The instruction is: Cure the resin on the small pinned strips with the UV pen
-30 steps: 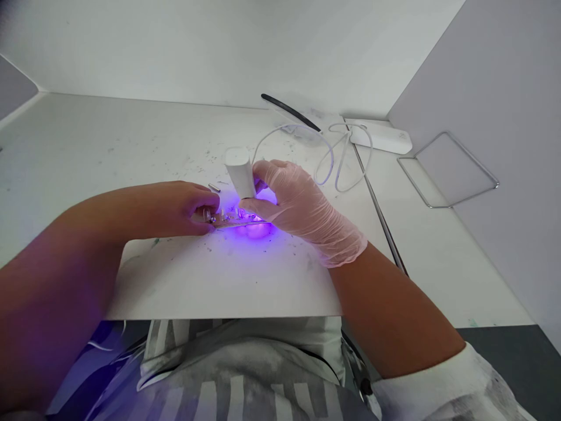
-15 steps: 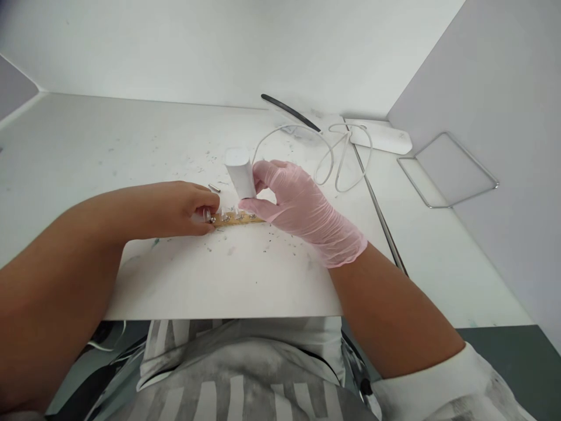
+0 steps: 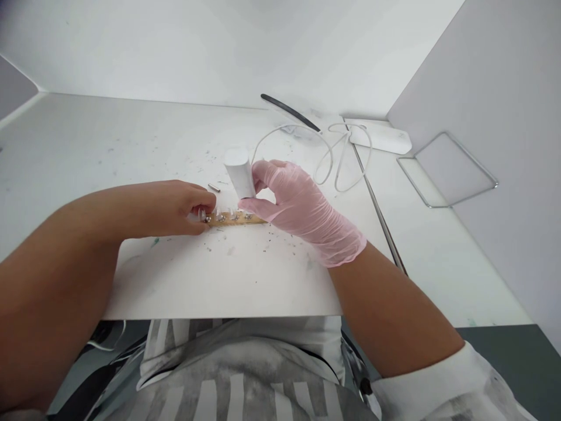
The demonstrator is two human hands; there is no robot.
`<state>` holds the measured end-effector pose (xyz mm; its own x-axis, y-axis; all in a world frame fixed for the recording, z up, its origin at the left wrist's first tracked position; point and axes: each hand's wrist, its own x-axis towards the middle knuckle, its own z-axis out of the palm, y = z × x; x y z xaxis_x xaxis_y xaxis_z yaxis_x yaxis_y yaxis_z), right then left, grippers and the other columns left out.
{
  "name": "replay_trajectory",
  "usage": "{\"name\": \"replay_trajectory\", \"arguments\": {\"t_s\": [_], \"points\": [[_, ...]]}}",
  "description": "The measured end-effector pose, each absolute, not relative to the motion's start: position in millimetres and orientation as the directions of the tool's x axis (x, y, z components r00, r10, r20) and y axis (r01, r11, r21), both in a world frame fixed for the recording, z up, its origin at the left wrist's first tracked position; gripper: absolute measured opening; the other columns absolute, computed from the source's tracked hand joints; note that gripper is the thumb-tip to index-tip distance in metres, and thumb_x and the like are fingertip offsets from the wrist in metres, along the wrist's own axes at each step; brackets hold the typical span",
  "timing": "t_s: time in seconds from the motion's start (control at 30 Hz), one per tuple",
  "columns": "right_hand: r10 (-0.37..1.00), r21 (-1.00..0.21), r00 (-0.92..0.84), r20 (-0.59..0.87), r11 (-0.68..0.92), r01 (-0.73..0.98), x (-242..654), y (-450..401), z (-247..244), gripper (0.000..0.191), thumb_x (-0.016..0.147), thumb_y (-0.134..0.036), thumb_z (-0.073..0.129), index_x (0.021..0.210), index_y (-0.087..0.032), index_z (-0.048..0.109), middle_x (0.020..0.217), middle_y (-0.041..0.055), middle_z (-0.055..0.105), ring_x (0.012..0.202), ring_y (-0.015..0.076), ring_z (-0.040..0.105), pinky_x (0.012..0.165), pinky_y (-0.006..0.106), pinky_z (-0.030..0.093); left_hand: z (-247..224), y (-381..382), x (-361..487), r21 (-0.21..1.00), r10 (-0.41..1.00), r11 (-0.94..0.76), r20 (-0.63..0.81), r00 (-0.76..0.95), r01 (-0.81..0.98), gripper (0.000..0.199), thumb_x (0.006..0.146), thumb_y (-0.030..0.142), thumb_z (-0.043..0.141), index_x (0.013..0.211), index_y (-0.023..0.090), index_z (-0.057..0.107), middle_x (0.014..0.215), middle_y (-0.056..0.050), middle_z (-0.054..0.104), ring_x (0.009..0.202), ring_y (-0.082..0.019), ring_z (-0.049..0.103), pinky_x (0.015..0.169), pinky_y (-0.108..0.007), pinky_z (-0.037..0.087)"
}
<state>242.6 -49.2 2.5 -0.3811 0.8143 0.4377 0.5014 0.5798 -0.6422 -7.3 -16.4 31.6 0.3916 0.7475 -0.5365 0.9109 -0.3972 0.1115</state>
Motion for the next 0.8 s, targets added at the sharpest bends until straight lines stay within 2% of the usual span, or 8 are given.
{"name": "replay_trajectory", "arguments": {"t_s": [0.47,0.8], "points": [[0.807,-0.660,-0.383,0.450,0.589,0.466,243.2,-49.6,1.8,0.006,0.085,-0.020,0.071,0.089,-0.022,0.068,0.091,0.0001,0.071,0.083,0.0171,0.066,0.078,0.034,0.053,31.0,-13.2,-13.9,0.124,0.757,-0.353,-0.544,0.361,0.927,0.013,0.072,0.039,0.065,0.081,0.030,0.062,0.093,-0.006,0.074,0.074,-0.025,0.064,0.067,-0.041,0.039],[0.794,-0.629,-0.382,0.473,0.608,0.484,244.2,-48.3,0.7,0.006,0.085,-0.022,0.072,0.087,-0.022,0.066,0.088,-0.0001,0.071,0.081,0.0174,0.065,0.078,0.035,0.053,29.9,-11.5,-16.8,0.115,0.765,-0.344,-0.541,0.349,0.932,0.012,0.074,0.040,0.065,0.080,0.030,0.062,0.091,-0.005,0.074,0.072,-0.024,0.063,0.067,-0.041,0.038]]}}
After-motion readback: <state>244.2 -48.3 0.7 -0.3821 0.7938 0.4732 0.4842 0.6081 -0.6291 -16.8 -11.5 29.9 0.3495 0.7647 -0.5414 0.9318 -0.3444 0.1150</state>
